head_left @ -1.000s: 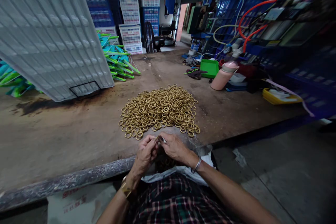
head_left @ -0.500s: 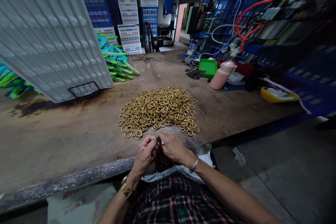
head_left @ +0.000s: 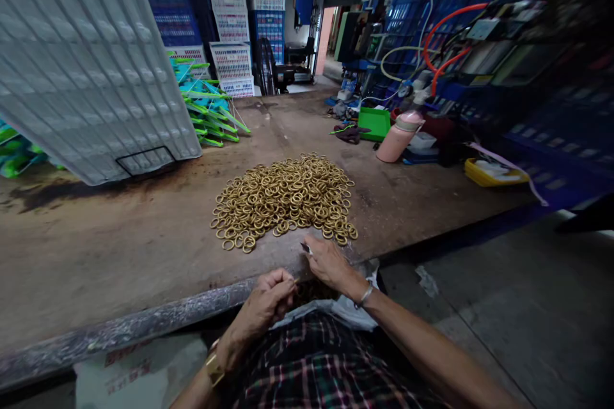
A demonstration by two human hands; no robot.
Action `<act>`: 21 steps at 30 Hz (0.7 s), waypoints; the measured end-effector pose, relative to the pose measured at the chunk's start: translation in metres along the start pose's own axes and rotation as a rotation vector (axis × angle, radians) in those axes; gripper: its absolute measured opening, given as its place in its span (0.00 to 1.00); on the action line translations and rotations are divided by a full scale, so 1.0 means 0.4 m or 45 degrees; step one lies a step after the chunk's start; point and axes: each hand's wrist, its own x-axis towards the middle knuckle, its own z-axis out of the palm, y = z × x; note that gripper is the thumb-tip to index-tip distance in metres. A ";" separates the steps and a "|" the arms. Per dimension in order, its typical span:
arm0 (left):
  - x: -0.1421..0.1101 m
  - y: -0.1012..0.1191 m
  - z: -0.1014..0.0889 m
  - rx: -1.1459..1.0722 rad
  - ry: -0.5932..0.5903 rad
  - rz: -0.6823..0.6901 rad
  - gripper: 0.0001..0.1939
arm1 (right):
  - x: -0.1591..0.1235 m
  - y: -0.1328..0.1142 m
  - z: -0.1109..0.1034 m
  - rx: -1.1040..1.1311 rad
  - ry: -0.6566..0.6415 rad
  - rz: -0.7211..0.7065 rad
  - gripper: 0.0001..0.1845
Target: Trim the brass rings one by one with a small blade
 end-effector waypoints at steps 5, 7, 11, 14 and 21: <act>-0.017 -0.080 -0.031 -0.165 0.056 -0.406 0.12 | -0.149 0.053 0.056 0.202 -0.128 -0.217 0.10; -0.016 -0.104 -0.042 -0.364 0.128 -0.548 0.09 | -0.194 0.067 0.090 0.276 -0.154 -0.136 0.10; 0.008 -0.134 -0.042 -0.661 0.257 -0.670 0.05 | -0.227 0.073 0.141 0.555 -0.287 0.078 0.13; 0.047 -0.155 -0.018 -0.673 0.323 -0.628 0.07 | -0.231 0.067 0.151 0.606 -0.427 0.013 0.13; 0.109 -0.183 0.049 -0.442 0.450 -0.358 0.01 | -0.268 0.064 0.141 0.460 -0.276 -0.030 0.12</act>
